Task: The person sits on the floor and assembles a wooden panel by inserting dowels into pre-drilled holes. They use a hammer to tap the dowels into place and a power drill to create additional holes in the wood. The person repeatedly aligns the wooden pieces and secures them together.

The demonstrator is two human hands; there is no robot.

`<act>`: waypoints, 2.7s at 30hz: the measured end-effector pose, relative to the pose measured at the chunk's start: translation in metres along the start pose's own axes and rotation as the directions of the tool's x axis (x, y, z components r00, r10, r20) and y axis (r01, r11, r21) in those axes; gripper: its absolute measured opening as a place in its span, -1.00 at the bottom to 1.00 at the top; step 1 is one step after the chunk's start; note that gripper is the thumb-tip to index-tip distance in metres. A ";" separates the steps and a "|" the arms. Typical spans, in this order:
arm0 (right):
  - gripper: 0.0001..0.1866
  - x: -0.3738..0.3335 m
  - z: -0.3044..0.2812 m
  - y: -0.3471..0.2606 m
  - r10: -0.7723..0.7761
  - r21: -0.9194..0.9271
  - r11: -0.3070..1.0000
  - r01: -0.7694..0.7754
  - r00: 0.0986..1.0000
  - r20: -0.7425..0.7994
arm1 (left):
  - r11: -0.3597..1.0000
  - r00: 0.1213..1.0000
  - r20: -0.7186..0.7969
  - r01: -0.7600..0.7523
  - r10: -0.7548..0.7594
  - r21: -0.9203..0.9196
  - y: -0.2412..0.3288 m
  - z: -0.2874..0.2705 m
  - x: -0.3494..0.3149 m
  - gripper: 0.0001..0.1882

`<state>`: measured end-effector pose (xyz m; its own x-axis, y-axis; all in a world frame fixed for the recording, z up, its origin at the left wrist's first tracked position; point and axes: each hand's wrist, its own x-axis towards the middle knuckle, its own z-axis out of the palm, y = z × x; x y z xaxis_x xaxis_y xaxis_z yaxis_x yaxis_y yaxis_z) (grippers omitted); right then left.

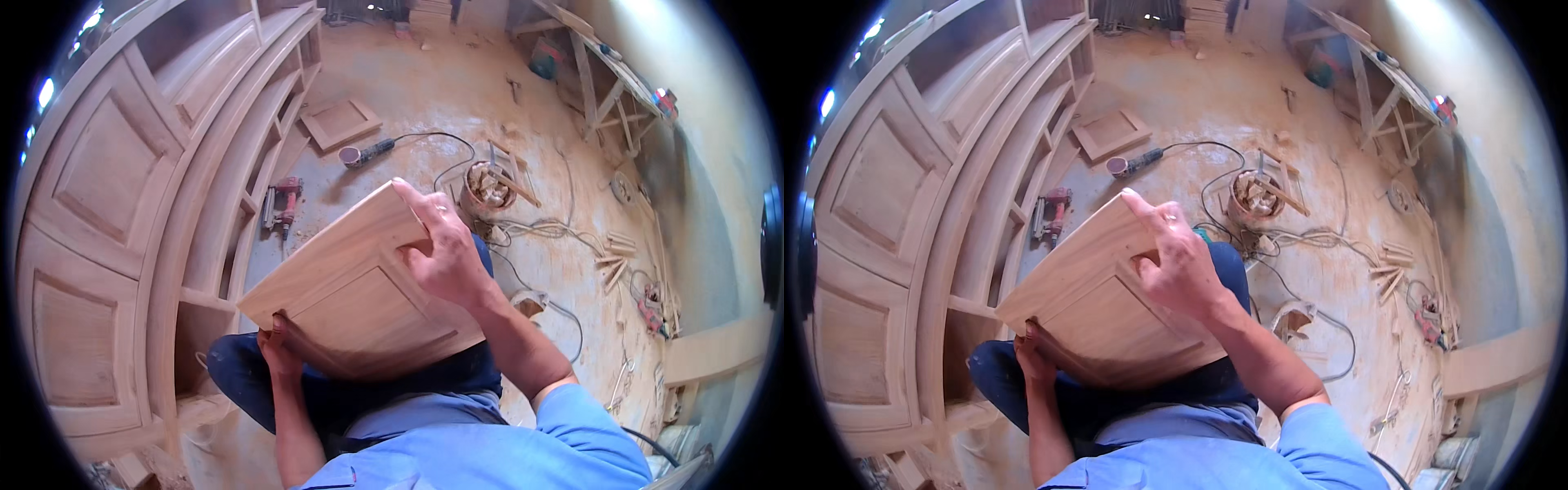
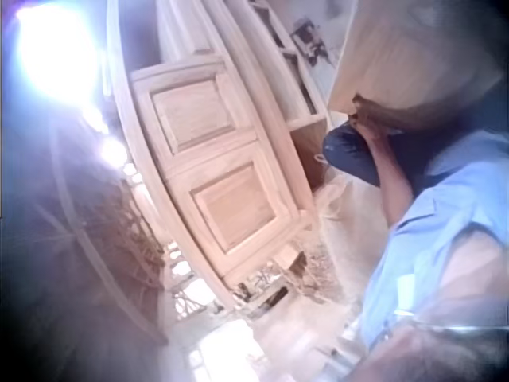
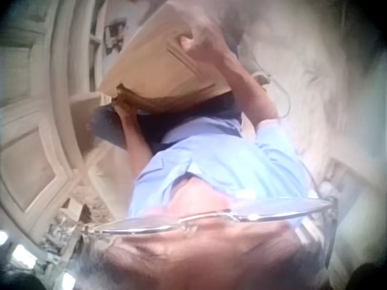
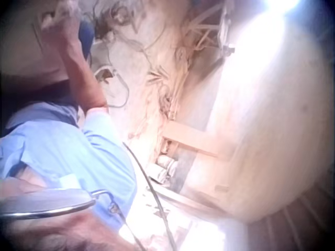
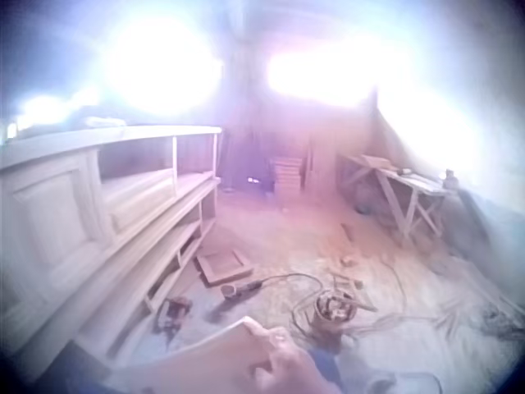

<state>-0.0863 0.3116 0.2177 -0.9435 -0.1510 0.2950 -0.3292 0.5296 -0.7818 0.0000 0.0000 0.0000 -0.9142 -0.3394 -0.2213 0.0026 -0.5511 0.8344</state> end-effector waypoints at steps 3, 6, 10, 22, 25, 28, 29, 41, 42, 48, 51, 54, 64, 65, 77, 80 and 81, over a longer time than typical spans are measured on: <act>-0.20 0.014 0.008 -0.017 -0.019 -0.101 0.995 0.008 0.994 -0.103 | 0.994 0.987 0.135 -0.093 0.086 0.049 0.044 -0.004 0.043 -0.48; -0.25 0.011 0.005 -0.005 0.021 -0.101 0.995 -0.027 0.998 -0.053 | 0.998 0.991 0.122 -0.045 0.051 -0.045 0.017 -0.014 -0.002 -0.50; -0.32 0.050 0.025 0.002 -0.128 0.039 0.990 0.137 0.975 -0.183 | 0.991 0.989 0.061 -0.132 0.131 0.014 0.060 -0.022 0.009 -0.50; -0.42 0.031 0.046 0.065 -0.156 0.163 0.971 0.175 0.980 -0.121 | 0.515 0.972 0.141 -0.220 0.189 0.828 0.055 0.112 0.062 -0.58; -0.49 -0.019 -0.047 0.109 -0.091 0.002 0.995 0.096 0.943 -0.319 | 0.344 0.985 0.147 -0.171 0.095 0.923 0.014 0.097 0.086 -0.58; -0.70 -0.098 -0.100 0.192 0.567 0.516 0.799 -0.309 0.672 -0.476 | 0.256 0.985 0.159 -0.172 0.069 0.951 -0.018 0.078 0.101 -0.60; -0.72 -0.134 -0.110 0.233 0.602 0.479 0.796 -0.370 0.566 -0.563 | 0.288 0.989 0.142 -0.149 0.047 0.946 -0.032 0.066 0.109 -0.61; -0.73 -0.214 0.011 0.355 0.961 0.630 0.235 -0.740 0.276 -0.033 | 0.314 0.996 -0.057 0.034 0.065 0.949 -0.048 0.050 0.169 -0.56; -0.74 -0.198 0.004 0.356 0.946 0.570 0.277 -0.774 0.325 -0.019 | 0.313 0.996 -0.056 0.032 0.069 0.949 -0.050 0.055 0.167 -0.56; -0.73 -0.123 -0.007 0.341 0.875 0.404 0.446 -0.799 0.484 -0.009 | 0.291 0.992 -0.128 0.123 -0.003 0.949 -0.073 0.017 0.148 -0.58; -0.70 -0.130 -0.002 0.352 0.830 0.383 0.527 -0.758 0.555 -0.043 | 0.293 0.989 -0.147 0.148 -0.025 0.945 -0.075 -0.004 0.134 -0.54; -0.78 -0.136 -0.010 0.331 0.865 0.475 0.444 -0.759 0.501 -0.008 | 0.095 0.976 -0.210 0.214 -0.058 0.972 -0.056 0.030 0.132 -0.47; -0.81 -0.163 -0.008 0.309 0.873 0.578 0.373 -0.726 0.486 0.046 | 0.095 0.956 -0.286 0.292 -0.070 0.952 -0.043 0.023 0.136 -0.42; -0.82 -0.160 -0.011 0.311 0.871 0.577 0.375 -0.726 0.488 0.048 | 0.093 0.957 -0.281 0.287 -0.075 0.953 -0.043 0.026 0.141 -0.43; -0.80 -0.038 -0.038 0.328 0.782 0.442 0.492 -0.750 0.604 0.154 | 0.146 0.961 -0.260 0.271 -0.093 0.951 -0.059 0.046 0.137 -0.59; -0.75 0.046 -0.014 0.327 0.703 0.224 0.594 -0.773 0.633 0.323 | 0.125 0.953 -0.277 0.291 -0.120 0.948 -0.046 0.046 0.139 -0.57; -0.72 0.078 0.002 0.321 0.665 0.201 0.636 -0.745 0.662 0.346 | 0.127 0.954 -0.275 0.289 -0.118 0.949 -0.043 0.048 0.144 -0.56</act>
<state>-0.2655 0.4685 -0.0110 -0.8564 -0.0366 -0.5151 0.4856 0.2820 -0.8274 -0.1509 0.0114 -0.0433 -0.7612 -0.4682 -0.4487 -0.6485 0.5554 0.5206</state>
